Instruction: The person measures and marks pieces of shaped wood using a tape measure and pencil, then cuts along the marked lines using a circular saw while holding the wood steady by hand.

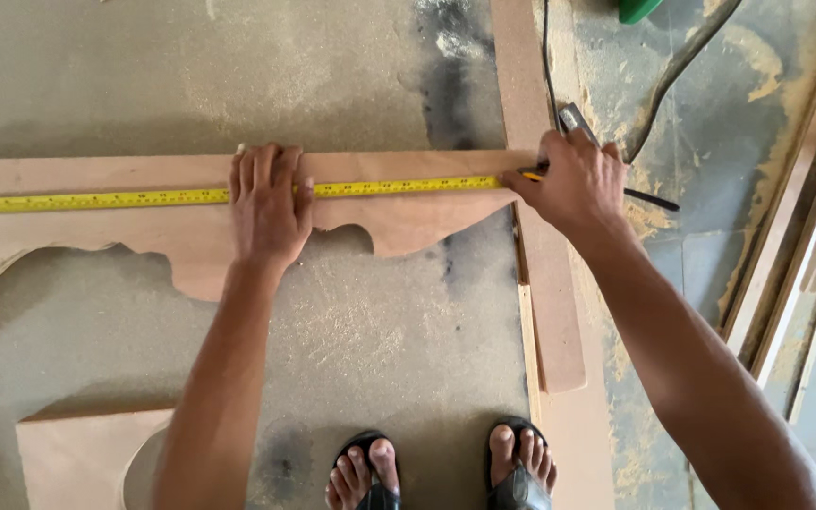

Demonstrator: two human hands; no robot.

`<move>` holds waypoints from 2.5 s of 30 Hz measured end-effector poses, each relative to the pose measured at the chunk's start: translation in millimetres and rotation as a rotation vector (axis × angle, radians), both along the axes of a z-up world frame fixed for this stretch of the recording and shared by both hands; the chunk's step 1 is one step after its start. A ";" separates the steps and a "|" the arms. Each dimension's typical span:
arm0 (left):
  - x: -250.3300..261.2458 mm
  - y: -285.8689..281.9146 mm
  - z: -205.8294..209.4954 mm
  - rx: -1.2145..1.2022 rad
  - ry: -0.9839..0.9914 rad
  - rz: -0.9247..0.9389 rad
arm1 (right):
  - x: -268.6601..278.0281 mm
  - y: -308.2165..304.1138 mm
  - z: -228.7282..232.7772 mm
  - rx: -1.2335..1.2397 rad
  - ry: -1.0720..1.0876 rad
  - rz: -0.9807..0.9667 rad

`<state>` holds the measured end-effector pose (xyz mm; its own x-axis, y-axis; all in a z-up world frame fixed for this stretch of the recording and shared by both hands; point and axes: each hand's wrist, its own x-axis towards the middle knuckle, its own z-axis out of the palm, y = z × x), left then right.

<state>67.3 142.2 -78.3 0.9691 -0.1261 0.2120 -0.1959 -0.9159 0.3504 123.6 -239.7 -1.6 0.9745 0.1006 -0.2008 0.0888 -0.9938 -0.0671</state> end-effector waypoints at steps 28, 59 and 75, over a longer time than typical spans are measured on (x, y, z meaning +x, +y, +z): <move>-59.3 -59.5 -14.6 -0.021 -0.109 -0.238 | -16.4 -15.3 6.1 -0.073 0.288 -0.063; -60.0 -84.0 -17.5 0.215 -0.076 -0.243 | -5.7 -18.0 -33.7 0.274 -0.369 0.315; -62.3 -82.0 -15.4 0.166 -0.111 -0.250 | -50.3 52.9 -13.9 1.813 0.462 -0.396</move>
